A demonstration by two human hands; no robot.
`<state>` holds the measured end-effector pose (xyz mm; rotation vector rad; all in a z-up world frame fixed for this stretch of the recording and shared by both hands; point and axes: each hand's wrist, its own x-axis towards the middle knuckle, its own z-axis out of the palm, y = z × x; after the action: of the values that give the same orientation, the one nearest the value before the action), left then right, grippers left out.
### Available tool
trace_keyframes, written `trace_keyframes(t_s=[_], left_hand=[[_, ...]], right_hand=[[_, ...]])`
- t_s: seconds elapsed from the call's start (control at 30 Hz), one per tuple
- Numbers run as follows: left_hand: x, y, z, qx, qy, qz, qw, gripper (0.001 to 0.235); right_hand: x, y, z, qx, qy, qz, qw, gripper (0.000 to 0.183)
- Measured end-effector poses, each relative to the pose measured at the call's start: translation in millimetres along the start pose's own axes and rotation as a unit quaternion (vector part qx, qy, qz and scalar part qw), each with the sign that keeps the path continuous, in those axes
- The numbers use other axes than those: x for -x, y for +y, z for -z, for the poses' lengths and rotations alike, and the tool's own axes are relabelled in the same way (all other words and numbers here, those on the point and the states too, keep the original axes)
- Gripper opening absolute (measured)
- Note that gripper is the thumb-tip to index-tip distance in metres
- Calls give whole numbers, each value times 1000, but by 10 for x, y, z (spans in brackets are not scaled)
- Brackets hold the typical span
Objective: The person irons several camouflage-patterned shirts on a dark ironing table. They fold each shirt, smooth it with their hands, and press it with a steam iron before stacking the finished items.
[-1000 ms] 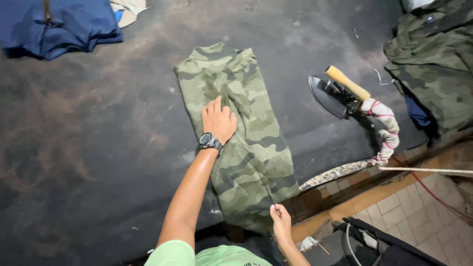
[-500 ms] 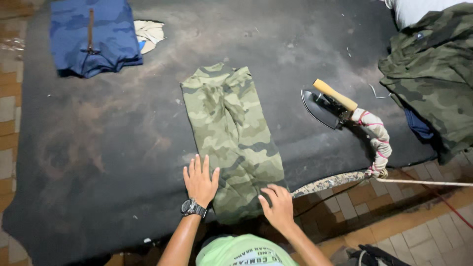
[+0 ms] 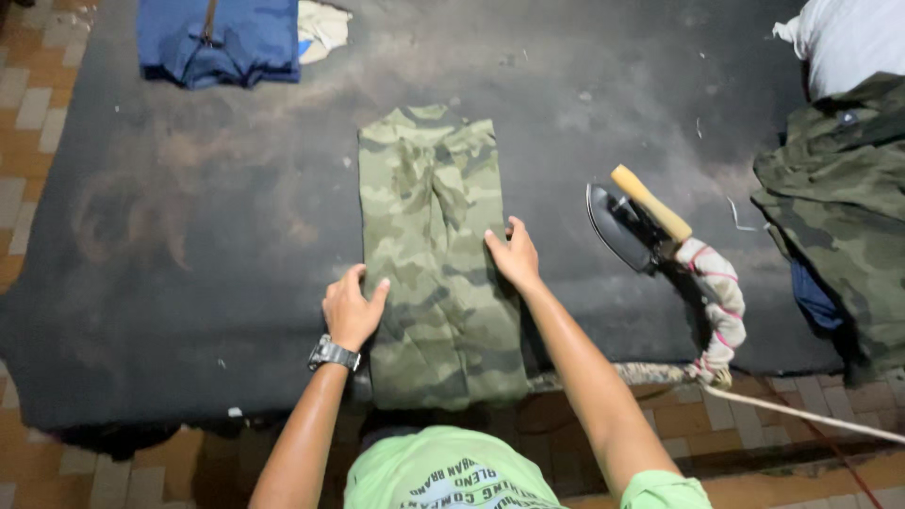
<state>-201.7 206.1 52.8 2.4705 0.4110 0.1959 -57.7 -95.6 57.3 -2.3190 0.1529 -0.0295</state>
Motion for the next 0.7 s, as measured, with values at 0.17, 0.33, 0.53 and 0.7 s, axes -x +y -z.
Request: trace_keyframes(t_s=[0.17,0.33,0.53,0.7], left_hand=[[-1394,-158,-442,315,-54,93,943,72],[-2576,-102,-770,404,-105,174,892,53],[-3227,148,-712,358,-64,79,928,28],[-3228,268,-628,-18,106,-78,991,23]], right_hand=[[-1053,-69,-270,-217,-73,-179,957,62],[-2042,-218,-374,-344,-105,-256,897,38],[-2495,-288,-355,-103,-56,-64,991,33],[-2278,-518,-468,160,95,99,978,22]])
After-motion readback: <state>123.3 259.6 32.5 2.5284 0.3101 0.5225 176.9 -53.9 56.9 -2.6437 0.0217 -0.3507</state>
